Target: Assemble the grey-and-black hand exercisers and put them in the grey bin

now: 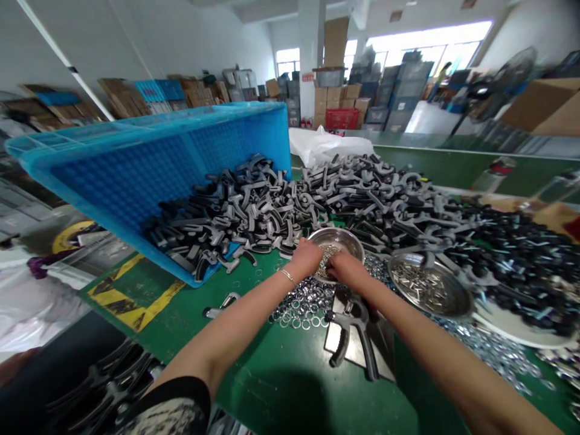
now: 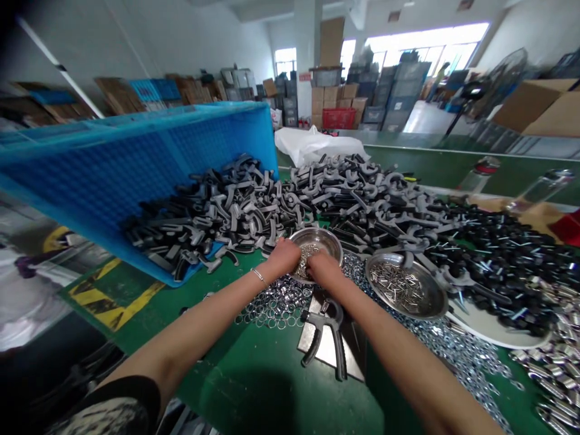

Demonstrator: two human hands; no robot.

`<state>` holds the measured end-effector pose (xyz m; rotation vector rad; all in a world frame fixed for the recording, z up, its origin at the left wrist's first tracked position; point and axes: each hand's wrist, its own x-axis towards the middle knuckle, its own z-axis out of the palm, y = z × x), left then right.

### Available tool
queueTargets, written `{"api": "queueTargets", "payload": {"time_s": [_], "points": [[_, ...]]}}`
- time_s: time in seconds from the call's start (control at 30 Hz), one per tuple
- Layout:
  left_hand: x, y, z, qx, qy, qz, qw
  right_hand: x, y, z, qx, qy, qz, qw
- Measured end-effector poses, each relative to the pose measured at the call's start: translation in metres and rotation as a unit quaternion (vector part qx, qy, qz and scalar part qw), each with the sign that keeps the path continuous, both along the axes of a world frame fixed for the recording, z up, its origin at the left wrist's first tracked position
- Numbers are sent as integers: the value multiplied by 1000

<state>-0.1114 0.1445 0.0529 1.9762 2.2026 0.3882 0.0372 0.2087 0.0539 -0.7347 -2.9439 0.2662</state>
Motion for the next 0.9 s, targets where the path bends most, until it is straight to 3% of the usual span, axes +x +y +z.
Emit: {"api": "queueTargets", "payload": {"time_s": [0.2, 0.33, 0.43, 0.57, 0.63, 0.7, 0.77, 0.9], "points": [[-3, -3, -11, 29, -19, 40, 999, -3, 6, -18, -51, -16, -55, 997], [-7, -4, -3, 63, -78, 49, 994, -4, 6, -14, -91, 47, -86, 991], [1, -25, 6, 88, -119, 36, 988, 2, 8, -6, -132, 118, -96, 979], [31, -76, 6, 85, -282, 11, 956, 44, -5, 3, -196, 199, -123, 952], [50, -97, 1, 62, -371, 5, 927, 76, -23, 0, -224, 217, -125, 942], [68, -109, -5, 37, -399, -6, 916, 107, -46, -7, -241, 223, -120, 937], [83, -112, -11, 33, -358, -33, 932, 130, -68, -18, -240, 228, -113, 937], [101, -105, -19, 54, -158, -73, 983, 148, -93, -34, -214, 254, -103, 938]]}}
